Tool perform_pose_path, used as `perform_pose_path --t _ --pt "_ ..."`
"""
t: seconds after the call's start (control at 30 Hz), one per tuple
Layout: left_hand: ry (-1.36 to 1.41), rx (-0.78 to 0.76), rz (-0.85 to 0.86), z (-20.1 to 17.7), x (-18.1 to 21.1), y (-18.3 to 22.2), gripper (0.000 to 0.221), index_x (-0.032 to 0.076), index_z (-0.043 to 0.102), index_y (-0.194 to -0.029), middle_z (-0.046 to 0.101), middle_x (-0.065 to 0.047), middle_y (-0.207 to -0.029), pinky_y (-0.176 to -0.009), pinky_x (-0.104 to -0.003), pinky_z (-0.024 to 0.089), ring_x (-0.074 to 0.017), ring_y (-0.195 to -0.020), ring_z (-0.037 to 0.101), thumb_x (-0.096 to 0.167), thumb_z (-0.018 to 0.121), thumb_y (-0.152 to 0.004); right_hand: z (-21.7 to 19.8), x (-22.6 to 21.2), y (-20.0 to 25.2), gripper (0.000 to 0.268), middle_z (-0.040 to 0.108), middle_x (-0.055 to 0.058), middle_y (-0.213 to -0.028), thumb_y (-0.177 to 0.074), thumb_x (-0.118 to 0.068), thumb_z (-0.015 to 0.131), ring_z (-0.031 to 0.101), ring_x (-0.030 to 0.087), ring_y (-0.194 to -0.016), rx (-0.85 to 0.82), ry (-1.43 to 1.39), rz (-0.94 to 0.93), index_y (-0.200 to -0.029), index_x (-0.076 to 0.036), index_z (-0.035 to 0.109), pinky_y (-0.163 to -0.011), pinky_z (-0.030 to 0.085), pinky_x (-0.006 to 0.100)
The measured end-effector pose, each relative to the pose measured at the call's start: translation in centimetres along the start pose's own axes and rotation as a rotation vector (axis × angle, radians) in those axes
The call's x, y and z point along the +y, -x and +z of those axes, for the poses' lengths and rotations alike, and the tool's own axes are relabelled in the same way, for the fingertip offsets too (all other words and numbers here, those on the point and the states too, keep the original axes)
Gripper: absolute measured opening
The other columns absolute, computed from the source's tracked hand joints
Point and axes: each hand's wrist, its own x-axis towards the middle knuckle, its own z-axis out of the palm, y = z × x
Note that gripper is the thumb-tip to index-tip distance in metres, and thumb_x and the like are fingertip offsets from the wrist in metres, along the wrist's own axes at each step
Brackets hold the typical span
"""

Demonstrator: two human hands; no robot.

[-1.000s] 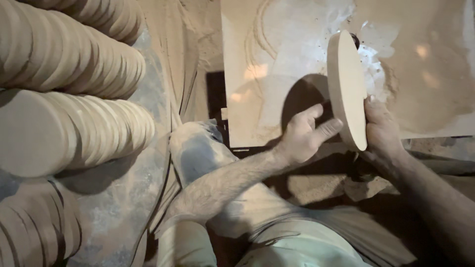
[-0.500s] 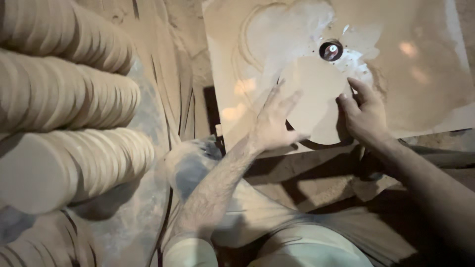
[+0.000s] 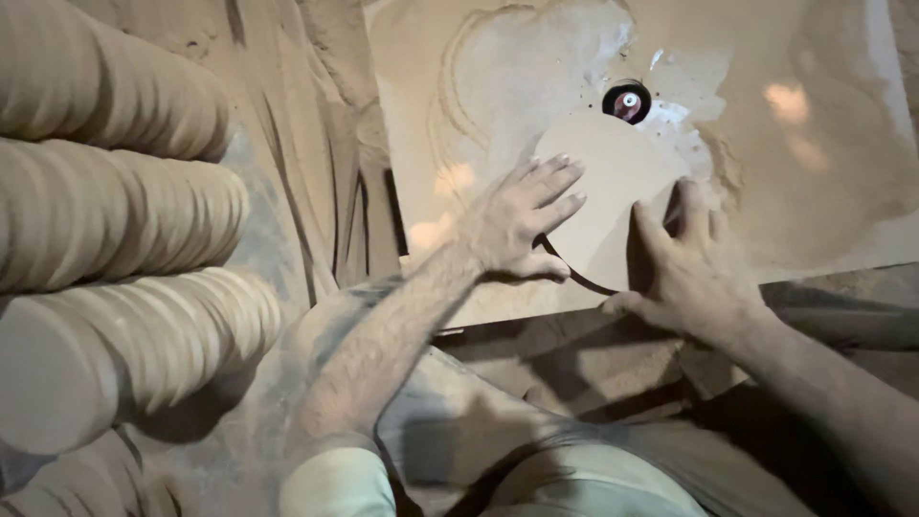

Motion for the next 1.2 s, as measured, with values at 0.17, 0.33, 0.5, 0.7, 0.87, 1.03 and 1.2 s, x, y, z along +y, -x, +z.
perform_pose_path --t 0.17,0.33,0.5,0.7,0.87,1.03,1.2 --pt "0.078 0.030 0.124 0.2 -2.3 -1.3 0.094 -0.004 0.060 -0.135 0.050 -0.023 -0.153 -0.121 -0.056 0.036 -0.0431 -0.146 0.044 0.056 0.087 -0.068 0.5 0.1 -0.9 0.117 0.029 0.042 -0.145 -0.061 -0.072 0.079 0.038 0.058 -0.127 0.091 0.055 -0.086 -0.144 0.003 0.047 -0.108 0.037 0.061" --pt "0.123 0.031 0.164 1.1 -3.9 -2.0 0.098 -0.005 0.060 -0.135 0.050 -0.022 -0.152 -0.121 -0.056 0.037 -0.0403 -0.145 0.044 0.057 0.087 -0.065 0.4 0.6 -1.4 0.115 0.032 0.039 -0.145 -0.061 -0.071 0.078 0.037 0.059 -0.131 0.086 -0.014 -0.087 -0.144 0.004 0.049 -0.110 0.036 0.064" --pt "0.180 0.098 0.200 2.6 -4.8 -1.9 0.102 -0.010 0.058 -0.134 0.049 -0.024 -0.151 -0.121 -0.056 0.036 -0.0411 -0.145 0.042 0.056 0.093 -0.065 0.7 1.1 -1.6 0.114 0.029 0.040 -0.148 -0.064 -0.073 0.077 0.036 0.060 -0.133 0.059 -0.033 -0.092 -0.145 0.003 0.050 -0.110 0.038 0.066" --pt "-0.015 0.023 0.184 3.5 -5.0 -2.1 0.109 -0.007 0.058 -0.140 0.048 -0.020 -0.158 -0.125 -0.051 0.035 -0.0348 -0.150 0.041 0.049 0.090 -0.052 1.4 2.6 -2.0 0.114 0.024 0.038 -0.157 -0.066 -0.075 0.076 0.030 0.060 -0.142 0.017 0.062 -0.119 -0.148 0.000 0.051 -0.111 0.039 0.069" --pt "0.112 -0.006 0.189 3.3 -4.5 -3.2 0.121 -0.012 0.052 -0.144 0.043 -0.022 -0.158 -0.122 -0.055 0.031 -0.0367 -0.148 0.038 0.058 0.091 -0.053 1.3 3.9 -2.9 0.117 0.019 0.037 -0.160 -0.063 -0.075 0.076 0.027 0.061 -0.143 -0.087 0.072 -0.084 -0.152 -0.004 0.049 -0.107 0.039 0.070" --pt "0.101 0.025 0.146 4.2 -3.5 -3.4 0.116 -0.010 0.054 -0.141 0.041 -0.022 -0.159 -0.123 -0.056 0.030 -0.0373 -0.150 0.036 0.061 0.090 -0.059 0.5 5.5 -3.6 0.119 0.017 0.031 -0.164 -0.060 -0.075 0.077 0.031 0.057 -0.140 -0.184 0.117 -0.098 -0.155 -0.009 0.046 -0.109 0.040 0.068" --pt "0.139 0.041 0.112 4.2 -3.3 -3.0 0.109 -0.009 0.055 -0.141 0.042 -0.022 -0.159 -0.124 -0.054 0.031 -0.0375 -0.151 0.037 0.058 0.091 -0.063 0.3 5.5 -3.8 0.120 0.024 0.033 -0.165 -0.055 -0.076 0.078 0.034 0.056 -0.141 -0.132 0.153 -0.182 -0.155 -0.015 0.050 -0.108 0.040 0.065"
